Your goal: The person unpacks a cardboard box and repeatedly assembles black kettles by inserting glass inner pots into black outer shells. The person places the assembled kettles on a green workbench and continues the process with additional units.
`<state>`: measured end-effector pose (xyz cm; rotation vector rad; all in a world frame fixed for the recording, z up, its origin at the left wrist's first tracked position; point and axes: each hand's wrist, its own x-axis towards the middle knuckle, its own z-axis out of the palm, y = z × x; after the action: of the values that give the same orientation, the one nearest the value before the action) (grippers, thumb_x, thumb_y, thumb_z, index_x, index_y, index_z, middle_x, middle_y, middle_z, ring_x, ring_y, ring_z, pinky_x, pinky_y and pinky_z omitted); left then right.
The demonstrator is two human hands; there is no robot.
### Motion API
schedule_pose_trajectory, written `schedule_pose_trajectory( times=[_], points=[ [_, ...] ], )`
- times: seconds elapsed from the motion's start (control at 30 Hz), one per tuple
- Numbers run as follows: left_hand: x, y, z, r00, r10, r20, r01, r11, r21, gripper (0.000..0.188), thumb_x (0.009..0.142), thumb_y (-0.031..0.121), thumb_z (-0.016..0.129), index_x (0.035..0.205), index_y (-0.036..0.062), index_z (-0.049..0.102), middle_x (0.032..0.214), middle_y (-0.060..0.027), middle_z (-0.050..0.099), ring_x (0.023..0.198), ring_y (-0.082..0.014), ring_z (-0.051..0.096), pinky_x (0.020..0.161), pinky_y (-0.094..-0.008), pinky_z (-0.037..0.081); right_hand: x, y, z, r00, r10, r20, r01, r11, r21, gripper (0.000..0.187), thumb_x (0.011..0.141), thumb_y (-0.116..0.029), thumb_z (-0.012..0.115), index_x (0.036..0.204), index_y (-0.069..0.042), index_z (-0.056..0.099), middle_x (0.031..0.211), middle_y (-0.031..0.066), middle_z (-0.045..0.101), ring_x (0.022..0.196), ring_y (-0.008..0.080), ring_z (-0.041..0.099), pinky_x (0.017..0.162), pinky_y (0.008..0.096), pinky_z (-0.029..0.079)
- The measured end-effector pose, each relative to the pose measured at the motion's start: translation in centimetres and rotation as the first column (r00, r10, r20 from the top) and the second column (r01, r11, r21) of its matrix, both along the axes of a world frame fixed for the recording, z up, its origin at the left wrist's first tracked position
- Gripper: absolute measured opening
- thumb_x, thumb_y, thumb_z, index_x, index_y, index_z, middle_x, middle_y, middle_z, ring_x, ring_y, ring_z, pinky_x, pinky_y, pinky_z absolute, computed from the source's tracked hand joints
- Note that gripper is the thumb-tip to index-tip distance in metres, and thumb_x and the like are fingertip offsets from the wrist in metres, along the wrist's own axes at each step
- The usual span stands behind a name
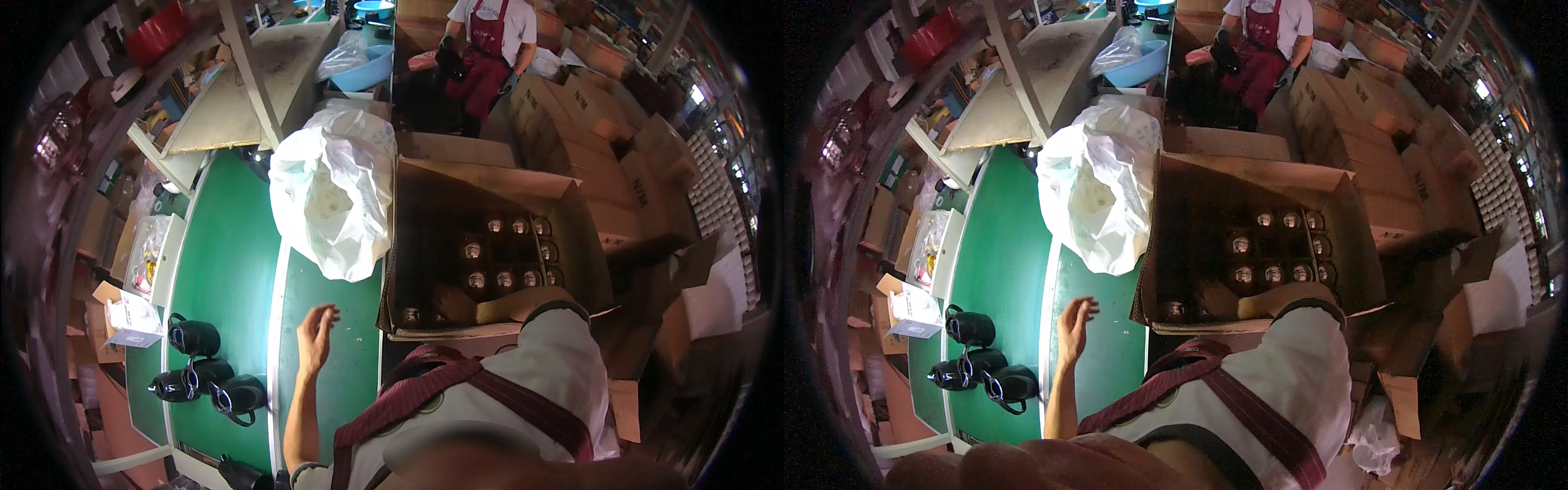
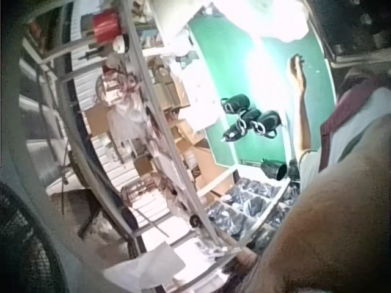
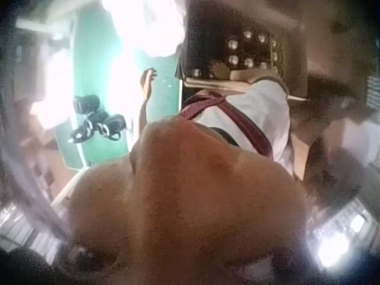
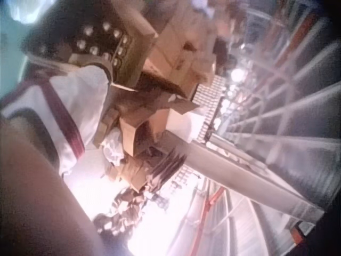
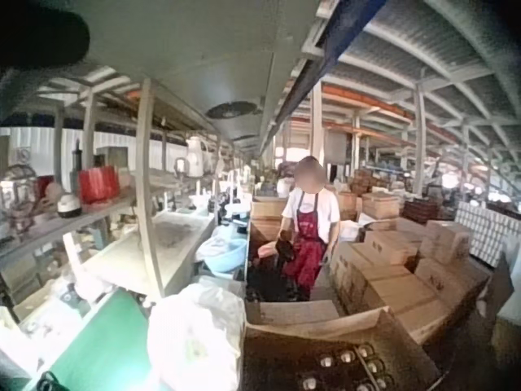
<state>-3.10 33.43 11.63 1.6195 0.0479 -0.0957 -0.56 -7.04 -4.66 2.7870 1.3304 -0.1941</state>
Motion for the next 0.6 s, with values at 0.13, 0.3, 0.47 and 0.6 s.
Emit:
schedule_pose_trajectory(
  times=[0.13, 0.3, 0.47, 0.6],
  points=[
    [5.5, 0.3, 2.1, 0.985, -0.044, 0.165, 0.021, 0.99, 0.137, 0.026, 0.101, 0.018, 0.058, 0.11, -0.0047, 0.065, 0.097, -0.0128, 0.071, 0.089, -0.0179, 0.068, 0.079, -0.031, 0.054, -2.8, -0.2, -0.6, 0.999, 0.024, 0.045, -0.025, 0.999, 0.022, 0.035, 0.082, -0.019, 0.06, 0.115, -0.006, 0.065, 0.109, 0.0215, 0.063, 0.102, 0.033, 0.06, 0.083, 0.0441, 0.053],
    [16.2, -2.4, 3.7, 0.918, -0.184, 0.351, 0.083, 0.955, 0.286, 0.017, 0.092, 0.009, 0.065, 0.106, -0.0005, 0.067, 0.102, -0.0161, 0.072, 0.092, -0.0272, 0.072, 0.079, -0.0372, 0.058, -3.3, -0.1, -2.1, 0.986, -0.143, -0.084, 0.149, 0.987, 0.061, 0.037, 0.086, -0.021, 0.056, 0.119, -0.006, 0.061, 0.109, 0.0202, 0.062, 0.107, 0.0346, 0.058, 0.084, 0.0441, 0.053],
    [30.2, -5.7, -8.7, 0.922, -0.354, 0.155, 0.04, 0.486, 0.873, 0.025, 0.089, 0.02, 0.061, 0.104, 0.0014, 0.067, 0.104, -0.0211, 0.068, 0.093, -0.0366, 0.069, 0.084, -0.0453, 0.055, -2.9, 0.1, 2.0, 0.996, 0.043, 0.078, -0.052, 0.99, 0.128, 0.038, 0.086, -0.021, 0.056, 0.122, -0.011, 0.062, 0.11, 0.0159, 0.061, 0.107, 0.0343, 0.057, 0.083, 0.043, 0.054],
    [33.5, -5.8, -14.4, 0.928, -0.363, 0.089, 0.022, 0.29, 0.957, 0.033, 0.087, 0.03, 0.062, 0.102, 0.0008, 0.066, 0.105, -0.023, 0.068, 0.093, -0.0374, 0.068, 0.084, -0.0474, 0.054, -2.4, 0.3, 2.7, 0.991, 0.033, 0.129, -0.04, 0.998, 0.052, 0.041, 0.083, -0.025, 0.061, 0.123, -0.016, 0.063, 0.108, 0.0154, 0.062, 0.103, 0.0348, 0.058, 0.082, 0.0423, 0.054]
  ],
)
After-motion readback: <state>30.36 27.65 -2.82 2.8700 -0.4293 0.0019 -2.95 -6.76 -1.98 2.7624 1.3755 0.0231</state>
